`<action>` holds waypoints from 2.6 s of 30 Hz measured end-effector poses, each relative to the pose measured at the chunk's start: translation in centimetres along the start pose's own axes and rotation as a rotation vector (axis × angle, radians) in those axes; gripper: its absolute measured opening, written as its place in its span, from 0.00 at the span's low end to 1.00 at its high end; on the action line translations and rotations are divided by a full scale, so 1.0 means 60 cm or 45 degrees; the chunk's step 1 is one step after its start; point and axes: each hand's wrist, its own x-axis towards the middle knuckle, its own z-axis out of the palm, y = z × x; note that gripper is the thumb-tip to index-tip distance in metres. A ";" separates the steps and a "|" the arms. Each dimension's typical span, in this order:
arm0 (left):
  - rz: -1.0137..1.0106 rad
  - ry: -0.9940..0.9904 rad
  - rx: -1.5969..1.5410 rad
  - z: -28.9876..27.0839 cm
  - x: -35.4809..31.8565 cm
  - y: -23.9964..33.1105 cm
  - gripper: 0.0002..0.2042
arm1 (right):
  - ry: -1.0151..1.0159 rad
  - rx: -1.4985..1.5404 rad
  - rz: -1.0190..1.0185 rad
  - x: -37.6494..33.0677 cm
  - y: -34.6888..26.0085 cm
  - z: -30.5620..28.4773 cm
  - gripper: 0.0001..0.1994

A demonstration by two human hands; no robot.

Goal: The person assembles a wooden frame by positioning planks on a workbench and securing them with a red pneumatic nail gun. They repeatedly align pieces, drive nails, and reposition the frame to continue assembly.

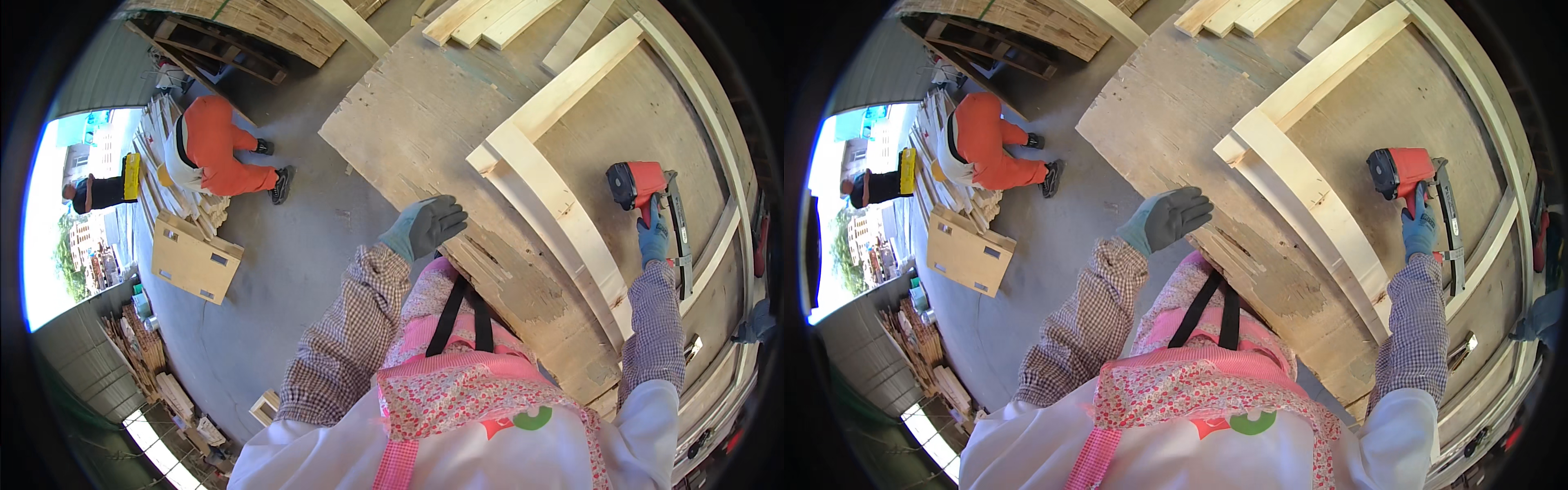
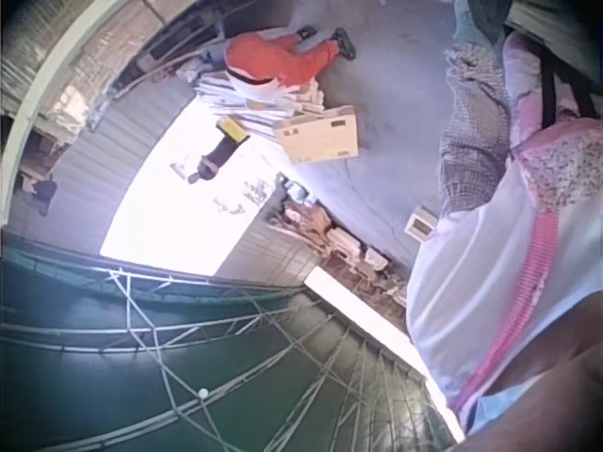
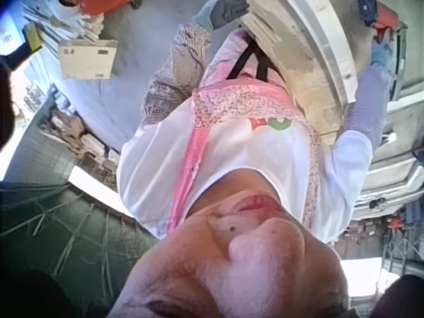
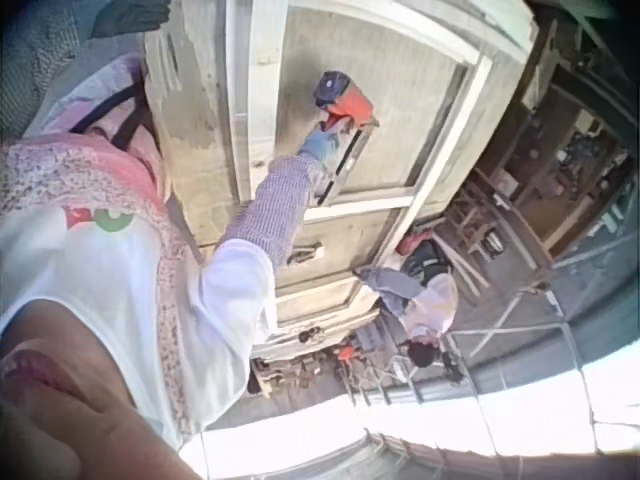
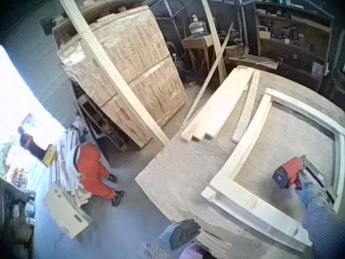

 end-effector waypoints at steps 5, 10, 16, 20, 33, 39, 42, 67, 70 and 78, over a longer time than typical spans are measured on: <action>-0.272 0.093 -0.145 0.030 0.122 0.066 0.16 | 0.055 -0.139 0.204 -0.045 -0.126 -0.047 0.32; -0.288 -0.086 -0.203 0.018 0.172 0.071 0.02 | 0.151 0.394 -0.352 -0.071 -0.403 -0.074 0.42; 0.200 -0.530 0.509 0.003 0.161 0.070 0.10 | -0.227 0.279 -0.190 -0.093 -0.503 -0.042 0.47; 0.285 -0.604 0.827 -0.007 0.164 0.060 0.19 | -0.127 0.234 -0.197 -0.109 -0.513 -0.035 0.44; 0.134 -0.517 0.676 0.007 0.154 0.078 0.14 | 0.004 0.249 -0.247 -0.124 -0.512 -0.018 0.39; 0.155 -0.007 1.338 0.009 0.186 0.159 0.14 | -0.034 0.199 -0.195 -0.124 -0.516 -0.020 0.37; 0.347 -0.118 1.982 0.060 0.183 0.165 0.16 | -0.045 0.178 -0.175 -0.122 -0.514 -0.017 0.36; 1.005 -1.215 3.195 0.016 0.401 0.157 0.18 | -0.150 -0.027 -0.054 -0.075 -0.606 -0.018 0.45; 0.306 -0.681 2.555 0.051 0.367 0.159 0.21 | -0.120 -0.035 -0.026 -0.075 -0.596 -0.014 0.45; 0.453 -0.053 2.346 0.077 0.206 0.154 0.15 | -0.133 0.138 0.000 -0.077 -0.615 -0.024 0.46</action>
